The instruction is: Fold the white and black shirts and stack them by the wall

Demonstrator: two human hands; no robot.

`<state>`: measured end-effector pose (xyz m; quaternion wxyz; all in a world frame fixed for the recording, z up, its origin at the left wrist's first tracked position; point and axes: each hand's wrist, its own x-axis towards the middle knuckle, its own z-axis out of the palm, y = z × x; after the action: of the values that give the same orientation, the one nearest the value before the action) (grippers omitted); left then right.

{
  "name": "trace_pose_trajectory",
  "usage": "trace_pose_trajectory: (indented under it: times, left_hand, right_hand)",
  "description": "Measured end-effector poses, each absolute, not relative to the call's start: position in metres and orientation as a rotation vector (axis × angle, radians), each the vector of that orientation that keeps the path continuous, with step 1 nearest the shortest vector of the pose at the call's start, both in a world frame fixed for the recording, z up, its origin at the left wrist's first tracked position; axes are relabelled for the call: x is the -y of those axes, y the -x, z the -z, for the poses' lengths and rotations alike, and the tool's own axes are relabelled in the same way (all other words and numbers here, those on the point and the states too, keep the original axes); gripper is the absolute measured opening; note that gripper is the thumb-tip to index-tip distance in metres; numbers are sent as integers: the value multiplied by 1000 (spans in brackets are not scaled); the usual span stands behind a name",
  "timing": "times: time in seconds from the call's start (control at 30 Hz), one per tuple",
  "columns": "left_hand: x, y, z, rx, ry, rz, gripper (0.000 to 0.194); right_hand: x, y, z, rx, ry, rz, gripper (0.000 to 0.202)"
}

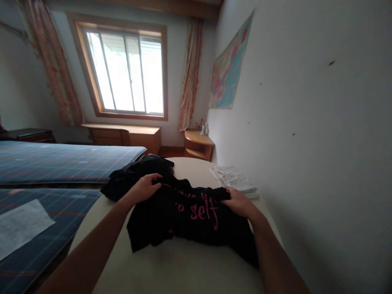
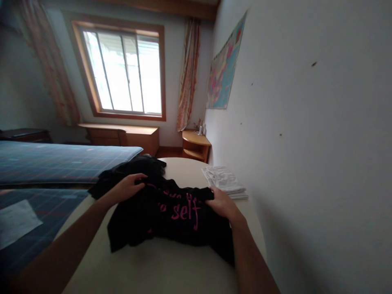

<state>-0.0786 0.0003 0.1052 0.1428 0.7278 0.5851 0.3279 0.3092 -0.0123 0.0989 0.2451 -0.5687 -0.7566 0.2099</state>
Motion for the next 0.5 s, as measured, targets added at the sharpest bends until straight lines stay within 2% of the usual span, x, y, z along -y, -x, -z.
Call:
trace_pose_trajectory:
  times: [0.1, 0.17, 0.27, 0.4, 0.5]
  left_hand:
    - [-31, 88, -139, -1734, -2133, -1091, 45]
    - [-54, 88, -160, -1800, -2184, -1171, 39]
    - [-82, 79, -176, -1886, -2217, -1381, 45]
    - [-84, 48, -153, -2028, -2241, -1373, 56]
    - [-58, 22, -114, -2098, -2305, -1154, 49]
  right_hand:
    - [-7, -312, -127, 1910, 1562, -367, 31]
    - [-27, -310, -146, 1778, 1590, -192, 35]
    - [-59, -301, -161, 1636, 1518, 36, 50]
    - [-79, -287, -140, 1767, 1467, 126, 74]
    - [-66, -276, -111, 1885, 1615, 109, 60]
